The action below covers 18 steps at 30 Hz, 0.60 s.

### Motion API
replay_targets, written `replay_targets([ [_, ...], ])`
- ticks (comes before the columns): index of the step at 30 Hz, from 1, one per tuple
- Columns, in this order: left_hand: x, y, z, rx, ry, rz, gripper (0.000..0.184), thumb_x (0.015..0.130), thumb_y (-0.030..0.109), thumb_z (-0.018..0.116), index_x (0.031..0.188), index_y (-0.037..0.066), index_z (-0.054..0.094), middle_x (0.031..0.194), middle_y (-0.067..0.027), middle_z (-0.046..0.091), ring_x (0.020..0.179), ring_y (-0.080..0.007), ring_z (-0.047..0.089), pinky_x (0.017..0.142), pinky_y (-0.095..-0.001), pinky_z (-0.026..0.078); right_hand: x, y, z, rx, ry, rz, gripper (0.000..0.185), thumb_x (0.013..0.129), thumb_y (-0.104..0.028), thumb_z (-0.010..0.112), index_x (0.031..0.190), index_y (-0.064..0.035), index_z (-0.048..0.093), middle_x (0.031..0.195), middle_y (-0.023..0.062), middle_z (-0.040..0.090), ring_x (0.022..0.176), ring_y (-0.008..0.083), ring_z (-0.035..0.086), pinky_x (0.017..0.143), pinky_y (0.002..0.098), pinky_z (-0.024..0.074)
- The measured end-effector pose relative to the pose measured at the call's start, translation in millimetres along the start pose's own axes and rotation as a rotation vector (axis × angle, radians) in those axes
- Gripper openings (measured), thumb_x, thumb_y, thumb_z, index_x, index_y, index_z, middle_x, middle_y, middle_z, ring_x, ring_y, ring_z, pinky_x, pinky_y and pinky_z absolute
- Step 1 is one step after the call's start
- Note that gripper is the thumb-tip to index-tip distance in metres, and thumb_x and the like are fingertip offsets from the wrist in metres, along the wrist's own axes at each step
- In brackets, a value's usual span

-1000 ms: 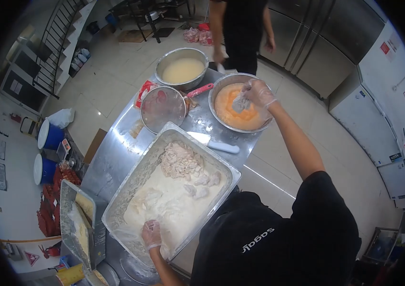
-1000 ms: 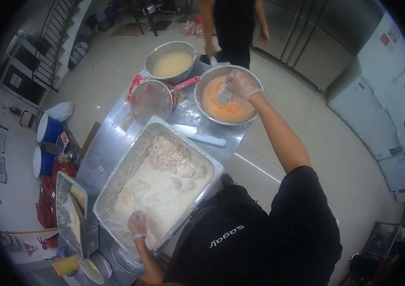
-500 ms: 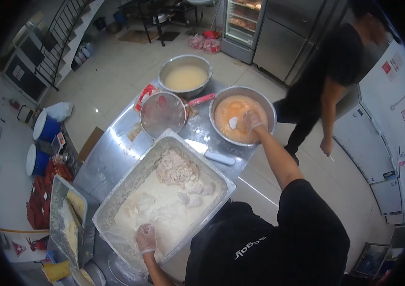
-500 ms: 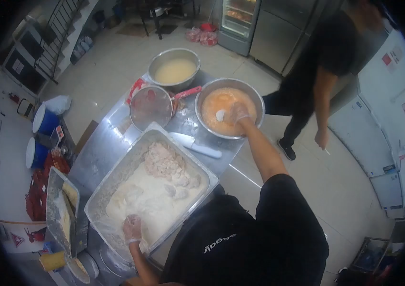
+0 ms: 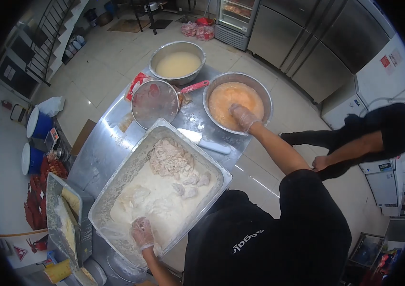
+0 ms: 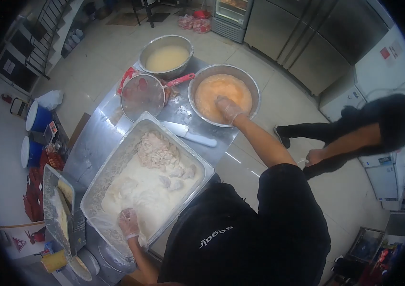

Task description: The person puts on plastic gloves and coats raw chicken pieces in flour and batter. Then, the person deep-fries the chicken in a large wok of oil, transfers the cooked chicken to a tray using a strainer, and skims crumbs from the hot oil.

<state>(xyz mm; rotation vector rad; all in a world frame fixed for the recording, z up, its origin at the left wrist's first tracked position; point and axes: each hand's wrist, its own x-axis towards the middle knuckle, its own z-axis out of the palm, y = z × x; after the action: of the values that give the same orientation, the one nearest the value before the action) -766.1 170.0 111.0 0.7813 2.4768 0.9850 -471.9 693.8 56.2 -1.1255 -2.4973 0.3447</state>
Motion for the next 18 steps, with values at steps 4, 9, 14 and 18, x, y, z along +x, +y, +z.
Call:
replay_targets([
  [4, 1.5, 7.1, -1.0, 0.078, -0.016, 0.007, 0.016, 0.079, 0.009, 0.061, 0.094, 0.002, 0.060, 0.089, -0.0090, 0.060, 0.080, -0.0189, 0.057, 0.074, -0.0310, 0.045, 8.6, -31.7, -45.5, -0.004, -0.007, 0.127, 0.004, 0.076, -0.003, 0.058, 0.077, -0.0003, 0.060, 0.080, 0.0138, 0.061, 0.079, 0.0243, 0.061, 0.072, 0.0342, 0.0481],
  [9, 1.7, 15.2, -9.5, 0.089, -0.001, -0.019, 0.017, 0.080, 0.011, 0.060, 0.094, 0.001, 0.060, 0.088, -0.0106, 0.060, 0.080, -0.0208, 0.057, 0.074, -0.0322, 0.046, 36.9, -3.3, -86.6, 0.346, 0.042, 0.408, 0.003, 0.071, 0.000, 0.063, 0.074, -0.0017, 0.064, 0.067, 0.0085, 0.062, 0.066, 0.0163, 0.061, 0.064, 0.0312, 0.0497],
  [14, 3.1, -1.5, -9.5, 0.043, 0.014, -0.015, 0.017, 0.079, 0.011, 0.060, 0.093, 0.001, 0.060, 0.087, -0.0114, 0.060, 0.079, -0.0222, 0.058, 0.073, -0.0325, 0.046, 44.1, 8.9, -109.6, 0.390, -0.021, 0.464, 0.009, 0.068, -0.008, 0.067, 0.076, -0.0041, 0.066, 0.070, 0.0085, 0.064, 0.066, 0.0166, 0.061, 0.063, 0.0303, 0.0483],
  [18, 1.4, -1.3, -4.4, 0.058, 0.006, 0.000, 0.016, 0.079, 0.011, 0.060, 0.091, 0.001, 0.060, 0.086, -0.0118, 0.060, 0.078, -0.0231, 0.058, 0.073, -0.0331, 0.045, 46.6, -4.8, -133.0, 0.395, 0.000, 0.490, 0.010, 0.067, -0.007, 0.068, 0.077, -0.0043, 0.067, 0.070, 0.0064, 0.064, 0.066, 0.0147, 0.060, 0.063, 0.0290, 0.0481],
])
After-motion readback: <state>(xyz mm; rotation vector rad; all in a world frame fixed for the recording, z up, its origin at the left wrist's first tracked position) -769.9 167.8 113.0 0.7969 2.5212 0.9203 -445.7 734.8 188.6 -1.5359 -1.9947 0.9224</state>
